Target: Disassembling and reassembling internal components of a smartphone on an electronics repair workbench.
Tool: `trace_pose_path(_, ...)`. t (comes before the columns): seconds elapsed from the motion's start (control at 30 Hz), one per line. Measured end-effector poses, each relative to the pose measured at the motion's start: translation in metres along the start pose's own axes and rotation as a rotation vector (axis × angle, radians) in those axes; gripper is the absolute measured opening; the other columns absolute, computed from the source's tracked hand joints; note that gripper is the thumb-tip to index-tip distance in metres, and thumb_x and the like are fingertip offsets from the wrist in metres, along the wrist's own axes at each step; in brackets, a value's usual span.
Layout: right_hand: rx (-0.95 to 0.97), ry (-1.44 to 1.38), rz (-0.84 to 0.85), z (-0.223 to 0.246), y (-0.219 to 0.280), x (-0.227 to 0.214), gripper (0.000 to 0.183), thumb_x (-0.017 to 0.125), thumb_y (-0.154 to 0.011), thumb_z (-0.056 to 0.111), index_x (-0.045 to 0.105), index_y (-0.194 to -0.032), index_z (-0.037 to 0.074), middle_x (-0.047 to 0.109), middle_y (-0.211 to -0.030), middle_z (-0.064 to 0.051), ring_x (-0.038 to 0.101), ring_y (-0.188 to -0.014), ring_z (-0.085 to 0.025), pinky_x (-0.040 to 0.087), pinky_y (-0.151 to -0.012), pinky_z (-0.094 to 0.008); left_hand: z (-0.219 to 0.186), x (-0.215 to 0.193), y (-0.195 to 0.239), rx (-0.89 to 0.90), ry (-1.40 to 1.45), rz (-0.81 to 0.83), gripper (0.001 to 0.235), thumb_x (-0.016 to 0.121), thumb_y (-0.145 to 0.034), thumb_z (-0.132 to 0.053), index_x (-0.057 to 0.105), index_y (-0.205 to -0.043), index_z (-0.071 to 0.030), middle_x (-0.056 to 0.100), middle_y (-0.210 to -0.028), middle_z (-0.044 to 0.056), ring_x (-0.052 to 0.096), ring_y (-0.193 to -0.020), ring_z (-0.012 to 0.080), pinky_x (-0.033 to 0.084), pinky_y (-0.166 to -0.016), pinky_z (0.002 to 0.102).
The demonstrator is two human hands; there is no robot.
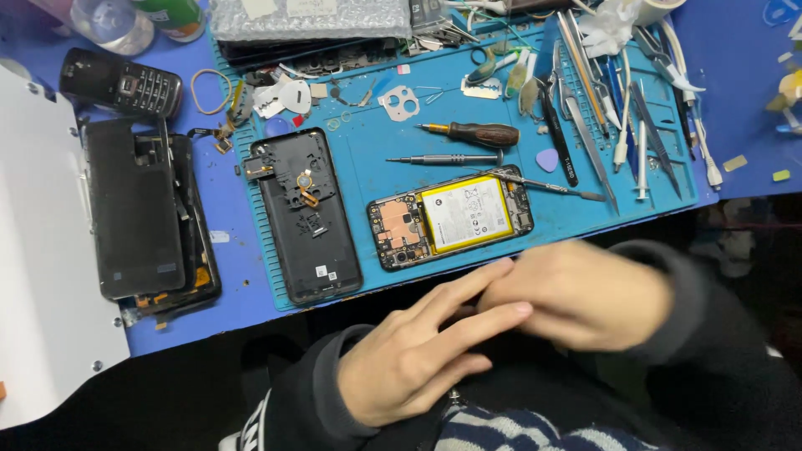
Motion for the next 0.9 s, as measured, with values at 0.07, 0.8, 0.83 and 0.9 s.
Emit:
trace_pose_path(0.07, 0.404, 0.325, -0.493, 0.007, 0.022, -0.06, 0.016, 0.068, -0.086, 0.015, 0.073, -0.098, 0.007, 0.074, -0.081, -0.01, 0.076, -0.074, -0.026, 0.059, -0.061, -0.038, -0.015, -0.021, -0.001, 0.001, -0.257, 0.008, 0.055, 0.074, -0.095, -0.016, 0.054, -0.145, -0.006, 0.056, -0.147, 0.015, 0.062, -0.133, 0.0353, 0.054, -0.109, 0.039)
trace_pose_path(0.8, 0.878, 1.05, -0.515, -0.087, 0.026, -0.122, 0.031, 0.072, -0.089, 0.029, 0.064, -0.095, 0.0, 0.073, -0.08, -0.02, 0.072, -0.072, -0.038, 0.059, -0.065, -0.049, 0.155, -0.148, -0.126, 0.067, -1.792, -0.205, 0.025, 0.069, -0.09, -0.015, 0.066, -0.113, -0.005, 0.066, -0.097, 0.008, 0.066, -0.094, 0.0281, 0.039, -0.105, 0.066)
trace_pose_path(0.83, 0.869, 1.102, -0.538, -0.081, 0.027, -0.121, 0.026, 0.072, -0.089, 0.027, 0.066, -0.094, 0.003, 0.073, -0.084, -0.016, 0.072, -0.076, -0.037, 0.058, -0.063, -0.049, 0.145, -0.148, -0.125, 0.135, -1.771, -0.232, 0.016, 0.068, -0.091, -0.015, 0.067, -0.105, -0.007, 0.065, -0.093, 0.007, 0.066, -0.091, 0.0272, 0.04, -0.104, 0.064)
trace_pose_path(0.9, 0.857, 1.153, -0.554, -0.076, 0.031, -0.12, 0.021, 0.072, -0.09, 0.026, 0.068, -0.093, 0.006, 0.074, -0.089, -0.012, 0.071, -0.08, -0.036, 0.057, -0.061, -0.05, 0.127, -0.15, -0.122, 0.195, -1.747, -0.258, 0.008, 0.068, -0.091, -0.014, 0.067, -0.096, -0.008, 0.065, -0.09, 0.006, 0.066, -0.088, 0.0264, 0.041, -0.104, 0.062)
Point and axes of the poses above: each hand's wrist, its own y-axis away from the middle knuckle, its own x-axis out of the palm, z = x × y, the point moved 3 cm from there along -y, towards the middle knuckle
